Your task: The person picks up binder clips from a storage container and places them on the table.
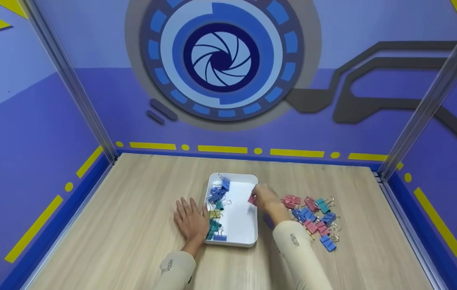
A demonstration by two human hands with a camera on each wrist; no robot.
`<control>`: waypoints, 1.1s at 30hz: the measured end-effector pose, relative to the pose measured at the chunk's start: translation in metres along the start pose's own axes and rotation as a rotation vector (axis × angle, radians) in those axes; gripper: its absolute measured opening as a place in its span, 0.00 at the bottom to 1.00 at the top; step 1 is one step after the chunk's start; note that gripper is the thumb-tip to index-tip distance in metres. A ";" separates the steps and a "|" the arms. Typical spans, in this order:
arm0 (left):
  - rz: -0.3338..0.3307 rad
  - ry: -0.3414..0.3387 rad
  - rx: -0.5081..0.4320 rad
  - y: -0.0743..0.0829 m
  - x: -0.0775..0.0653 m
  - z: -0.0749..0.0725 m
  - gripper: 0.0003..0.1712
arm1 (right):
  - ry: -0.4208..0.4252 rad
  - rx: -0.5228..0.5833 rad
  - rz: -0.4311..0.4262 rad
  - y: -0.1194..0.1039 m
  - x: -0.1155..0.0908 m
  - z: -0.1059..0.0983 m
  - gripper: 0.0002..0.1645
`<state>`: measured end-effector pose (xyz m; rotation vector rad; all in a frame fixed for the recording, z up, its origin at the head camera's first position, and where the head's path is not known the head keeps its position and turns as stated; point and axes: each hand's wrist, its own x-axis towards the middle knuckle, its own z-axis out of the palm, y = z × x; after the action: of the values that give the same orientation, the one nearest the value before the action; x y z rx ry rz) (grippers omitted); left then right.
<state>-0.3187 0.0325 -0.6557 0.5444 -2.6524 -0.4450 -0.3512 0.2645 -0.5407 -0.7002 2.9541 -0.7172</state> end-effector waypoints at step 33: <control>0.006 -0.019 0.050 -0.002 -0.001 0.000 0.39 | 0.119 -0.157 0.412 0.033 -0.001 0.018 0.07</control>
<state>-0.3176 0.0308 -0.6572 0.5497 -2.6895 -0.3843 -0.3618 0.2836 -0.5717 -0.0402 3.1310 -0.5109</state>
